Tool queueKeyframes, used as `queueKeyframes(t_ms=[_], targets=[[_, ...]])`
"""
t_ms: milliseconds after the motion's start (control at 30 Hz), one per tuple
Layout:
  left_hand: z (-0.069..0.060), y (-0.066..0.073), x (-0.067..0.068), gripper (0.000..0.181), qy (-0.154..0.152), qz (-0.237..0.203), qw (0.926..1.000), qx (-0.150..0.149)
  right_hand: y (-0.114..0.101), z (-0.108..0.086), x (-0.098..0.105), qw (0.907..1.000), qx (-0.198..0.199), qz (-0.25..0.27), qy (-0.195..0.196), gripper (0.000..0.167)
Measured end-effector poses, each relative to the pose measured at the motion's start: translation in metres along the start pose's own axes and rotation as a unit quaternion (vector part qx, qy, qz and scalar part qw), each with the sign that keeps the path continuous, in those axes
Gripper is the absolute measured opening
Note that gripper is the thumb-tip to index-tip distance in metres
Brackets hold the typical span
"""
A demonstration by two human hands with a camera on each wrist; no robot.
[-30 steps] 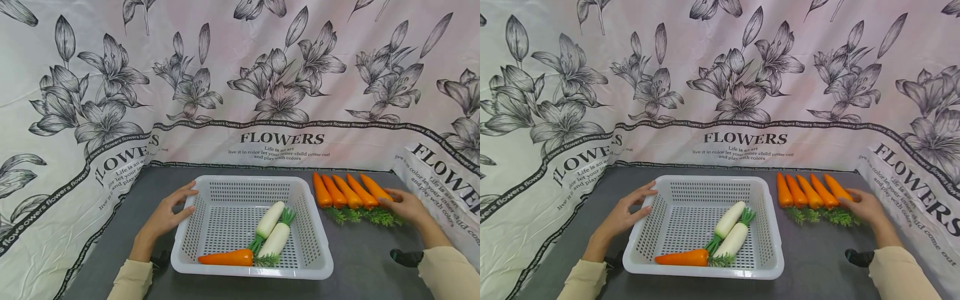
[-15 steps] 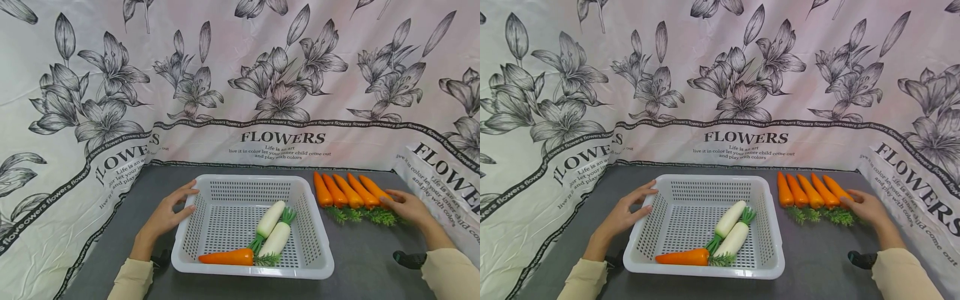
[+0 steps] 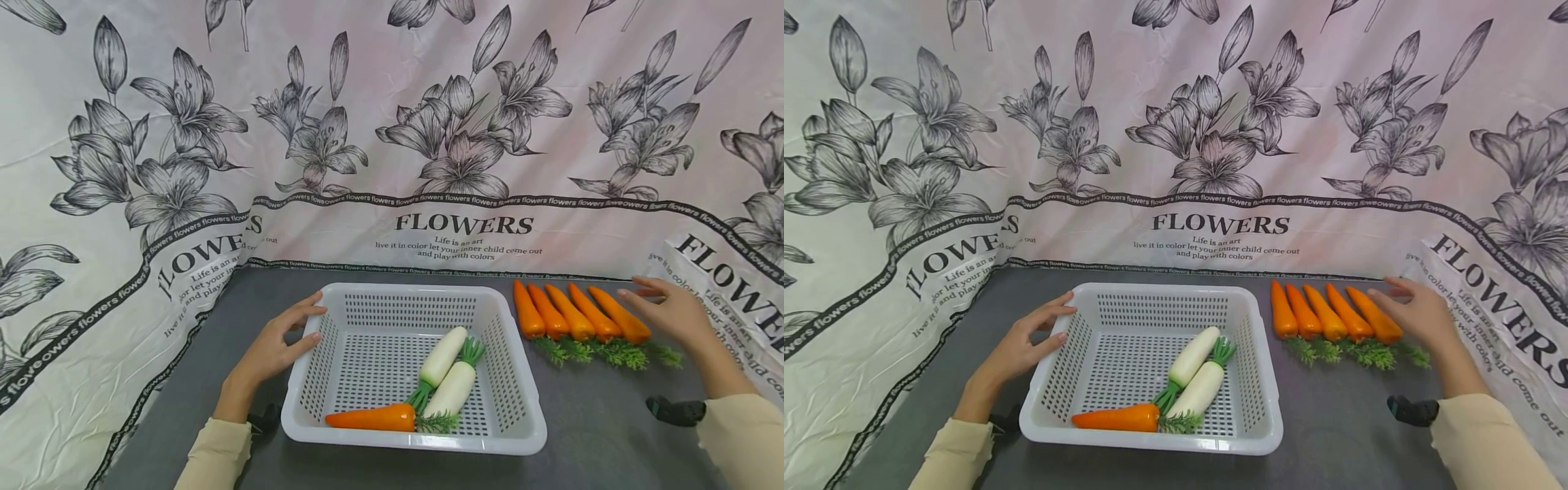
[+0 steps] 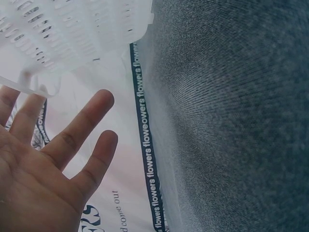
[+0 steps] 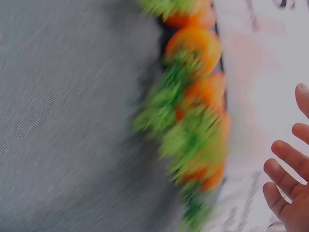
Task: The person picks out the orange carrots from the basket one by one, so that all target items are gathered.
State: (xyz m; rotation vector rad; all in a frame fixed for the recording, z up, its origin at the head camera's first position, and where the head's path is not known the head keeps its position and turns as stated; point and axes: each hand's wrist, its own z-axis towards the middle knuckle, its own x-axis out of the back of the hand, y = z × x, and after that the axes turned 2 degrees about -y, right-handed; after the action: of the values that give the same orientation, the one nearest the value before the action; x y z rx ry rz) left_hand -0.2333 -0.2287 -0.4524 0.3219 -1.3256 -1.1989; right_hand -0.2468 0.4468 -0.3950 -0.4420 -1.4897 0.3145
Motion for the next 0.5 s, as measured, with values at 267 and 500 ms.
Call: queueKeyframes(t_ms=[267,500], targets=[[-0.001,-0.001,0.000,0.047,0.002,0.023,0.9997,-0.002,-0.069,0.008,0.002,0.9943,0.099,0.035,0.018,0.066],[0.000,0.001,0.001,0.047,0.001,0.024,0.9997,-0.002,-0.142,0.001,-0.003,0.9863,0.160,0.041,-0.002,0.062]])
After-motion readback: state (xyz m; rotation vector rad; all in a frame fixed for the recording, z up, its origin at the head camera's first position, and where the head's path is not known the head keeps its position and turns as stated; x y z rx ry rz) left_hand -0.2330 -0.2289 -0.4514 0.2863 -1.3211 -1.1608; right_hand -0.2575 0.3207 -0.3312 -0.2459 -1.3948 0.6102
